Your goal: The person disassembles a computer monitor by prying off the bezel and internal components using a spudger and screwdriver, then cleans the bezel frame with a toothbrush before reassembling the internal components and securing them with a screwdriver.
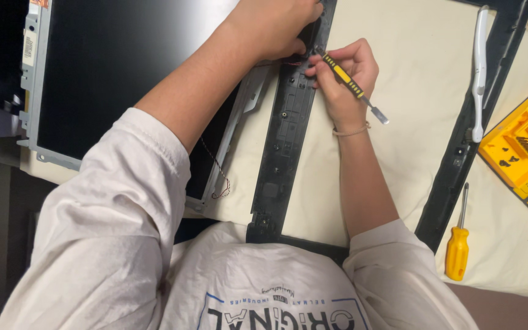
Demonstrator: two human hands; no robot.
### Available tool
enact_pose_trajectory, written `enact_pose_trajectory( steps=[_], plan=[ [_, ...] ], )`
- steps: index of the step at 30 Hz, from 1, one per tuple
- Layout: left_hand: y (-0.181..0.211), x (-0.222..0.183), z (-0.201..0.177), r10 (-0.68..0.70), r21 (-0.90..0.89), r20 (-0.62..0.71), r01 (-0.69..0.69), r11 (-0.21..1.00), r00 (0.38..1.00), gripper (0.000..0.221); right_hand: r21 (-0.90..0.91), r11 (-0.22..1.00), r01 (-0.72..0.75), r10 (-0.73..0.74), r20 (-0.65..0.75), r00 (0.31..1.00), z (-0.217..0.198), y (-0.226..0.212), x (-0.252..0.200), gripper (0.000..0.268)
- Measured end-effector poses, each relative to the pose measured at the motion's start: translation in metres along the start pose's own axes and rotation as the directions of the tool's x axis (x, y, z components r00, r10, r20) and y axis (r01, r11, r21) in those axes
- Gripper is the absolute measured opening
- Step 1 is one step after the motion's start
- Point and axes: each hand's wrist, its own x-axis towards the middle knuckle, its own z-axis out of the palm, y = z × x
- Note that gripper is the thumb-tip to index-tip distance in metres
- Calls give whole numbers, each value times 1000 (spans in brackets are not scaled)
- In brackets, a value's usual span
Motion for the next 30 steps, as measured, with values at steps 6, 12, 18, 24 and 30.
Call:
enact_pose_trajectory(
  steps=[6, 12, 18, 24, 30],
  plan=[
    [-7, 3, 5, -9, -121, 135, 25, 992, 991, 21, 10, 999, -32, 33, -87, 996, -2, 11, -2, 17],
    [-10, 3, 13, 8, -181, 158, 21, 983, 987, 28, 21, 998, -56, 57, -61, 997, -1, 13, -3, 17],
    [-8, 3, 18, -19, -277, 194, 73, 958, 981, 22, -31, 998, -52, 50, -63, 997, -1, 14, -2, 17],
    [-7, 5, 28, -45, -325, 210, 113, 939, 977, 19, -51, 996, 73, -74, -19, 997, 1, 16, -5, 18],
    [-4, 7, 30, -57, -387, 305, 178, 905, 951, 28, -30, 998, 54, -55, -32, 998, 0, 19, -3, 18]
  ],
)
